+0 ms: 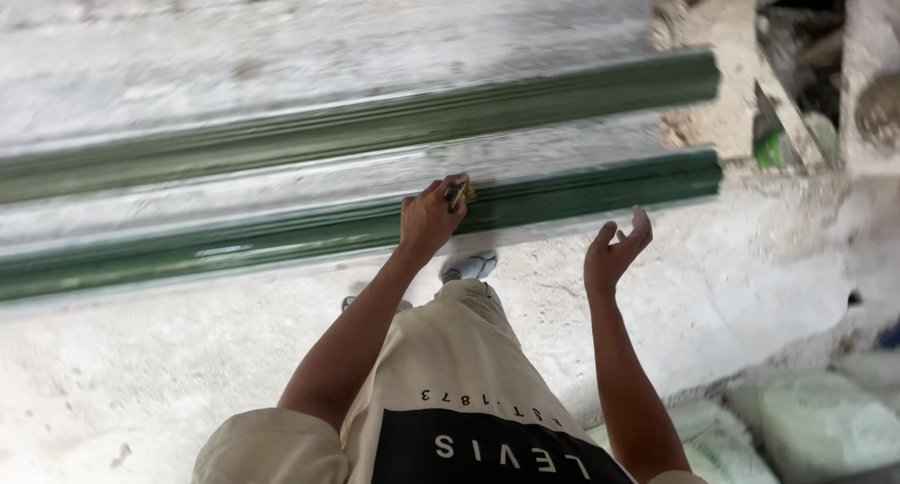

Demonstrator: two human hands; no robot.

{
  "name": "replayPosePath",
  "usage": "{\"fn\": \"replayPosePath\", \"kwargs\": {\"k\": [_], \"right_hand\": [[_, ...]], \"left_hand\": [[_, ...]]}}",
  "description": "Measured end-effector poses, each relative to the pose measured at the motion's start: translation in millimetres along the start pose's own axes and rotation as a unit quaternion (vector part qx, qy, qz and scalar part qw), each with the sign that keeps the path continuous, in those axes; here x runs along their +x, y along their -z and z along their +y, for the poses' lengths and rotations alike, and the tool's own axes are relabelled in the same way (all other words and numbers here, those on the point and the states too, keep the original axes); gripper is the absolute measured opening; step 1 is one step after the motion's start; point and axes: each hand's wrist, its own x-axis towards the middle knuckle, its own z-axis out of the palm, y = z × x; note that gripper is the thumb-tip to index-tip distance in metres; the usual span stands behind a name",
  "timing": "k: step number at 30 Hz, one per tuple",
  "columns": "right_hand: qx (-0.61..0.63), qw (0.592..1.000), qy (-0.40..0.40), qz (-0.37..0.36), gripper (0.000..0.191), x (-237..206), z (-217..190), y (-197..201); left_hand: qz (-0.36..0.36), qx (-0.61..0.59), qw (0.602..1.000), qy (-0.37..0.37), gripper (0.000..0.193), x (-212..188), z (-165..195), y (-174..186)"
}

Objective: The person scrapes dried plaster residue off long green mold strips with an orange sponge, then brushes the strips with a paintbrush. They gather broken plaster pieces into a bowl, carry the bowl, and continue brushing the mold surfaces.

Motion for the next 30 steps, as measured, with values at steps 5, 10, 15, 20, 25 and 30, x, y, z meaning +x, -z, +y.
{"fn": "replayPosePath", "kwargs": {"k": [5,10,15,20,25,30], "right_hand": [[0.008,0.987,0.121,-0.103,0.038,-60,-79,-85],[0.031,0.963,0.184,-0.192,0.030,-152,-169,-177],[0.149,0.931,0.186,-0.275,0.027,-268,-255,-251],[0.159,0.899,0.186,-0.364,0.024,-347,-328,-323],[0.150,0.870,0.233,-0.408,0.021,-399,-389,-393],[0.142,0.850,0.243,-0.445,0.020,-440,-443,-475]], "left_hand": [[0.035,0.037,0.998,0.045,0.045,-40,-86,77],[0.051,0.059,0.993,0.094,0.040,-89,-185,169],[0.096,0.122,0.981,0.120,0.034,-139,-291,275],[0.129,0.153,0.964,0.174,0.035,-169,-381,371],[0.152,0.155,0.951,0.220,0.035,-199,-456,447],[0.172,0.170,0.942,0.234,0.037,-225,-527,513]]}}
